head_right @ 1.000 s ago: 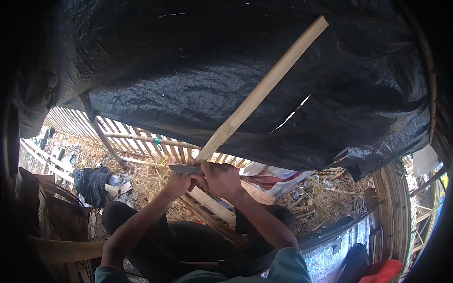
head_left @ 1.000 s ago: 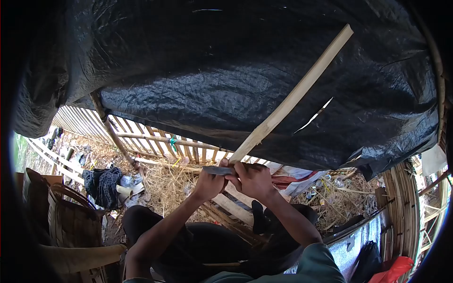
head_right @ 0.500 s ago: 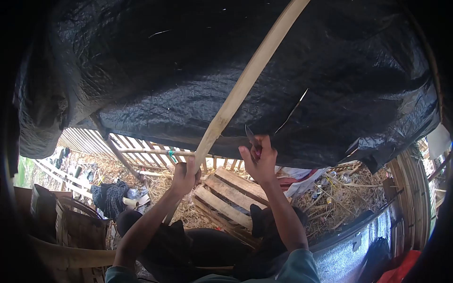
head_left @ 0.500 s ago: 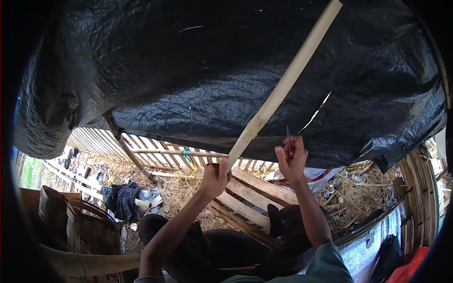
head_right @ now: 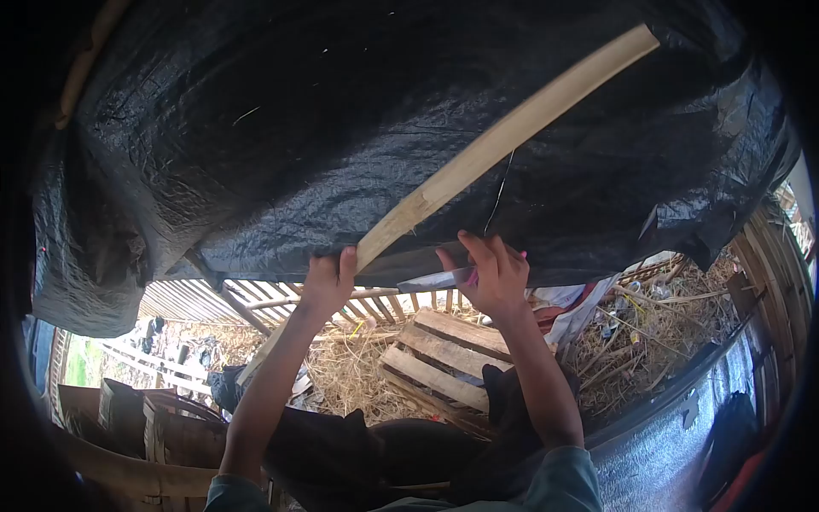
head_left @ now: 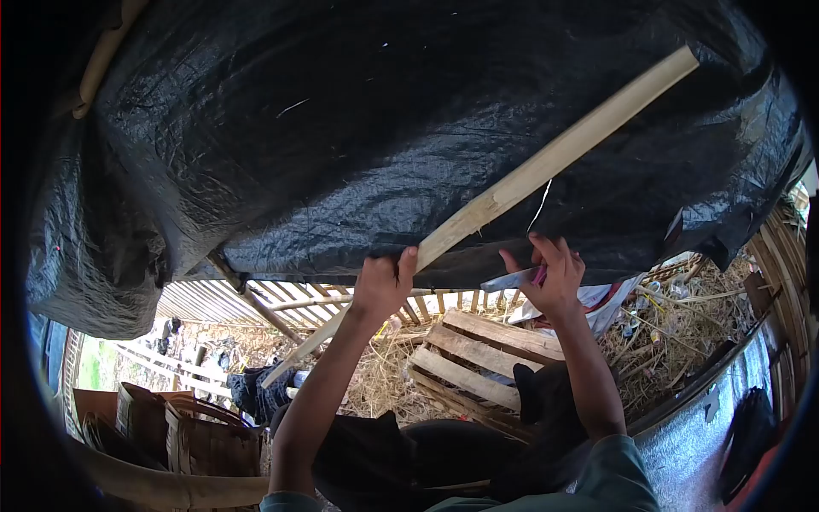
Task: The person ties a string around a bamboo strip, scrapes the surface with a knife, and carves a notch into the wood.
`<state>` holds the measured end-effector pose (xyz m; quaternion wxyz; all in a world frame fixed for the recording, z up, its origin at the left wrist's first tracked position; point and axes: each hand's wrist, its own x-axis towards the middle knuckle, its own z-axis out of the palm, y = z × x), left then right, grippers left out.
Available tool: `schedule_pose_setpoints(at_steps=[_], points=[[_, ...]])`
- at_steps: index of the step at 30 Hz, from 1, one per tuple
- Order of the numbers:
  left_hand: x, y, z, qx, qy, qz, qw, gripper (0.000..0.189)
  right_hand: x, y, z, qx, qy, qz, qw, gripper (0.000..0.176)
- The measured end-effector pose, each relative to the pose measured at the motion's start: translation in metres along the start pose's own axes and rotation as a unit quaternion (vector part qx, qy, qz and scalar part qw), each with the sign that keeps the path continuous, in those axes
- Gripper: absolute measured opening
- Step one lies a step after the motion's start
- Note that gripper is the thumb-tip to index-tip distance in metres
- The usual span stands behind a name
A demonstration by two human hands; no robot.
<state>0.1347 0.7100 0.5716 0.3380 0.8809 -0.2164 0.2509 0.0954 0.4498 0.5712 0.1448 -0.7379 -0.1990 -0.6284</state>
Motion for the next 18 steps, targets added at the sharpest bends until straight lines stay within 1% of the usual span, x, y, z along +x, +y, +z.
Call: schedule_pose_setpoints(at_steps=[1,2,5,6,9,10,13,14,16,17,18], points=[[-0.005,-0.005,0.002,0.023,-0.003,0.008,1.000,0.050,0.004,-0.001,-0.006,-0.037,0.020,-0.023,0.999,0.047],[-0.012,-0.025,0.010,0.099,-0.046,-0.016,0.994,0.050,0.003,-0.003,-0.011,-0.037,0.017,-0.001,0.999,0.051],[-0.019,-0.003,0.002,0.127,-0.078,0.019,0.989,0.051,0.008,-0.005,-0.033,-0.056,-0.120,0.038,0.990,0.050],[-0.019,0.001,-0.002,0.168,-0.133,-0.007,0.977,0.053,0.011,-0.003,-0.039,-0.054,-0.163,0.035,0.985,0.052],[-0.020,0.003,-0.010,0.216,-0.181,0.025,0.959,0.060,0.013,-0.002,-0.050,-0.087,-0.281,0.066,0.953,0.059],[-0.018,0.013,-0.018,0.258,-0.238,-0.013,0.936,0.069,0.006,0.001,-0.047,-0.081,-0.296,0.067,0.949,0.046],[-0.017,0.019,-0.037,0.311,-0.262,0.001,0.913,0.073,-0.019,0.009,-0.035,-0.061,-0.377,0.042,0.923,0.034],[-0.018,0.014,-0.042,0.314,-0.267,0.003,0.911,0.074,-0.019,0.007,-0.032,-0.018,-0.389,0.021,0.921,0.030],[-0.017,0.025,-0.072,0.328,-0.291,0.015,0.899,0.074,-0.013,0.001,-0.035,0.056,-0.413,-0.016,0.909,0.024],[-0.017,0.028,-0.081,0.330,-0.305,0.025,0.893,0.074,-0.018,-0.004,-0.031,0.073,-0.397,-0.031,0.914,0.024],[-0.019,0.020,-0.089,0.352,-0.276,0.060,0.892,0.074,-0.026,-0.009,-0.024,0.089,-0.382,-0.044,0.919,0.025]])
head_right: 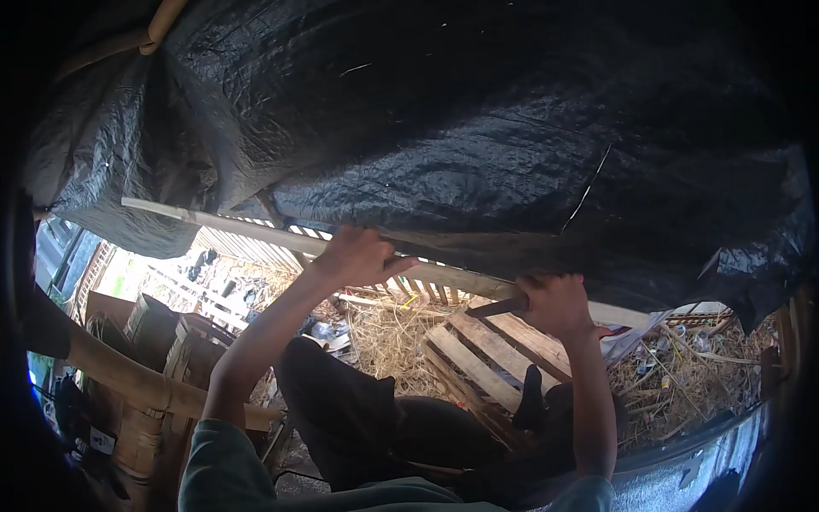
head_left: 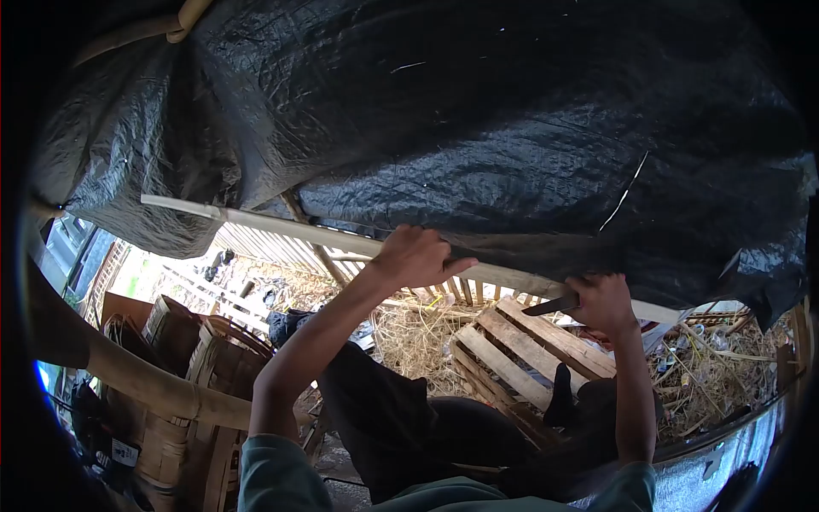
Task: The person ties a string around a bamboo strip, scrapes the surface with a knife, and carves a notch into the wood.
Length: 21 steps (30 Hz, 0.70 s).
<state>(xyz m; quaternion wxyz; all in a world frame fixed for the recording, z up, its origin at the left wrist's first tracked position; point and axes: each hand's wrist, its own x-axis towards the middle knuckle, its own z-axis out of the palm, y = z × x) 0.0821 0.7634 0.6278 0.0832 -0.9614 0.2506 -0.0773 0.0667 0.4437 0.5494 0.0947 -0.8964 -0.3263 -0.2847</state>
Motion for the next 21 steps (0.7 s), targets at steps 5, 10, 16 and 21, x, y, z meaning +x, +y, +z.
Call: schedule_pose_setpoints(at_steps=[5,10,16,21], points=[[-0.023,-0.040,-0.029,0.111,0.050,0.030,0.992,0.062,0.015,-0.036,0.017,0.201,-0.054,-0.052,0.977,0.025],[-0.049,-0.064,-0.071,0.123,0.330,0.100,0.930,0.047,0.017,-0.077,0.040,0.332,-0.033,-0.040,0.942,0.022],[-0.132,-0.019,-0.019,-0.006,0.687,-0.161,0.708,0.029,0.018,-0.093,0.052,0.372,-0.065,-0.055,0.924,0.019],[-0.182,0.028,0.098,-0.664,0.528,-0.361,0.388,0.028,0.007,-0.135,0.054,0.465,-0.187,-0.005,0.865,0.028]])
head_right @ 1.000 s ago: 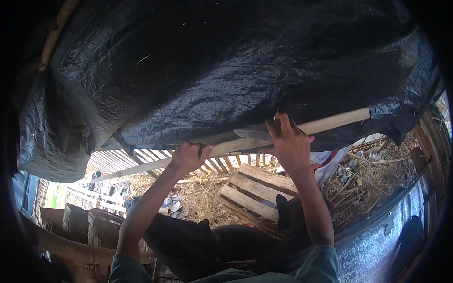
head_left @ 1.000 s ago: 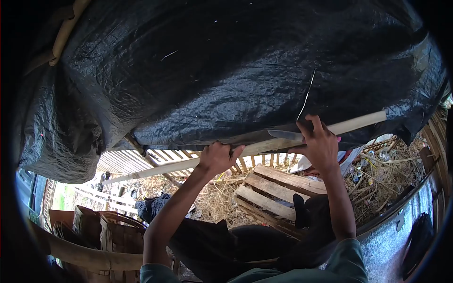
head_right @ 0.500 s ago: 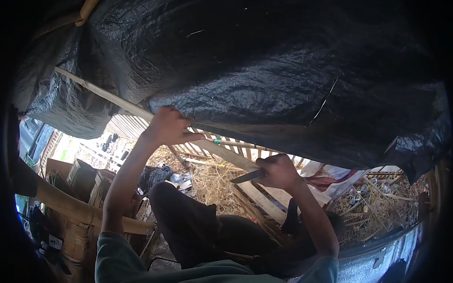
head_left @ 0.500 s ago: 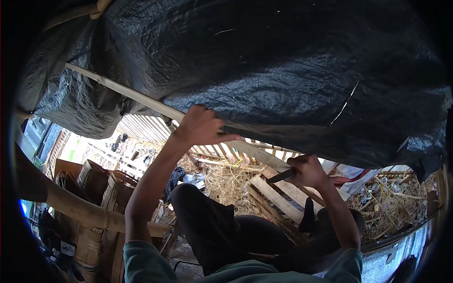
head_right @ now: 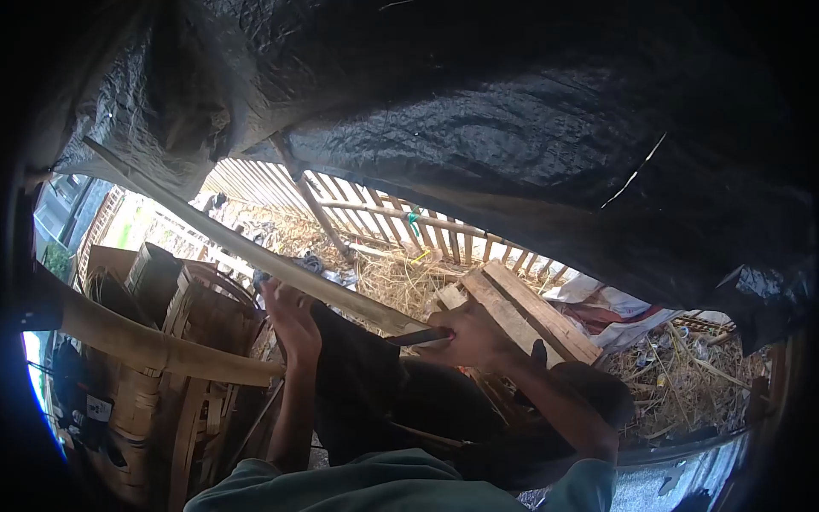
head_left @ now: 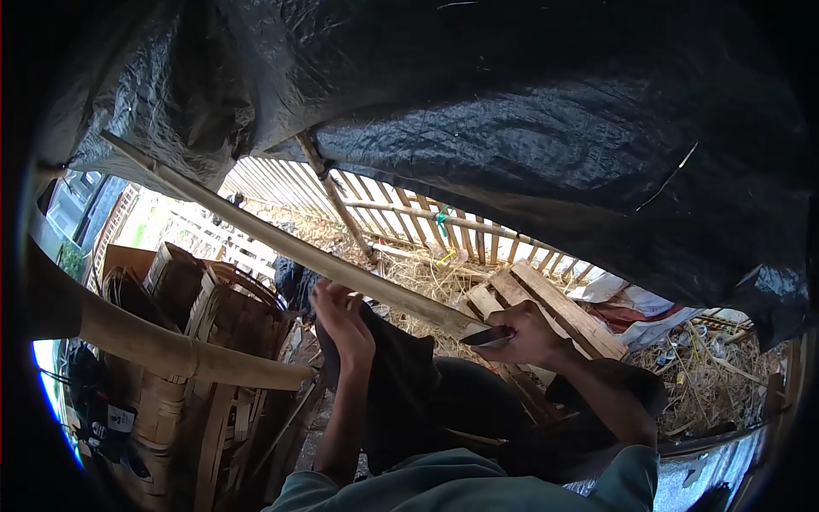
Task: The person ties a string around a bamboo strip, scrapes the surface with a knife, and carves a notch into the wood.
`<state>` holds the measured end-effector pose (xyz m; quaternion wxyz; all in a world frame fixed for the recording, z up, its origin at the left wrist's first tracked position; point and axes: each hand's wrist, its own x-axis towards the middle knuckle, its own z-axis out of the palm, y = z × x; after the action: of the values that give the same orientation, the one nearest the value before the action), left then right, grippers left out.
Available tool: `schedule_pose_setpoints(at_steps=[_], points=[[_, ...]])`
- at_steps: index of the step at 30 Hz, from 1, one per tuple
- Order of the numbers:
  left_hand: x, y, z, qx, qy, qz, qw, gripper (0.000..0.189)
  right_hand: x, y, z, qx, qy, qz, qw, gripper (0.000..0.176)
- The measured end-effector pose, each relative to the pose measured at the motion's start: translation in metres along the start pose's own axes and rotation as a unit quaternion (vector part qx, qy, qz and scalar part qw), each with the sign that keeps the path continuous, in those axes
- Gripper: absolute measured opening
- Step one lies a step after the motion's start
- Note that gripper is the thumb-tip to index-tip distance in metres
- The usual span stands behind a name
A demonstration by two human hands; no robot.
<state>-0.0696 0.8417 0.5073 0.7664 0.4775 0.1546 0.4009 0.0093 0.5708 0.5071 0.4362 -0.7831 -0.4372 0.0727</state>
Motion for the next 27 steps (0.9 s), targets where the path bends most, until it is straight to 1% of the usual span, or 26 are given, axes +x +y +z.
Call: schedule_pose_setpoints(at_steps=[1,2,4,6,7,11,14,16,19,22,27], points=[[-0.016,-0.005,0.003,-0.008,-0.045,-0.044,0.998,0.046,0.000,-0.002,0.009,0.014,-0.039,0.053,0.998,0.031],[-0.026,-0.010,0.008,-0.020,-0.039,-0.048,0.998,0.056,0.001,-0.005,0.014,-0.006,-0.040,0.045,0.998,0.032],[-0.034,-0.007,0.014,-0.077,-0.152,-0.034,0.985,0.051,0.002,-0.024,0.022,0.046,-0.058,0.097,0.993,0.032],[-0.037,-0.009,0.021,-0.059,-0.110,-0.059,0.990,0.041,0.004,-0.021,0.035,0.045,-0.013,0.069,0.997,0.037],[-0.036,-0.007,0.032,-0.024,-0.031,-0.045,0.998,0.032,0.004,-0.021,0.041,0.044,0.009,0.054,0.998,0.040],[-0.014,-0.013,0.029,0.014,-0.027,0.051,0.998,0.027,0.016,-0.042,0.040,0.079,-0.005,0.054,0.995,0.041],[-0.003,0.005,0.031,0.056,-0.001,0.103,0.993,0.026,0.030,-0.059,0.035,0.074,-0.034,0.044,0.996,0.041],[0.005,0.019,0.032,0.060,-0.003,0.104,0.993,0.029,0.041,-0.068,0.031,0.047,-0.044,0.035,0.997,0.041],[0.000,0.033,0.030,0.051,-0.001,0.093,0.994,0.031,0.048,-0.099,0.016,0.072,-0.107,0.135,0.982,0.039],[-0.023,0.024,0.021,0.038,0.009,0.061,0.997,0.029,0.025,-0.089,0.028,0.128,-0.086,0.133,0.979,0.039],[-0.090,-0.015,0.008,0.044,0.011,-0.051,0.998,0.028,-0.038,-0.075,0.020,0.081,-0.139,0.229,0.960,0.039]])
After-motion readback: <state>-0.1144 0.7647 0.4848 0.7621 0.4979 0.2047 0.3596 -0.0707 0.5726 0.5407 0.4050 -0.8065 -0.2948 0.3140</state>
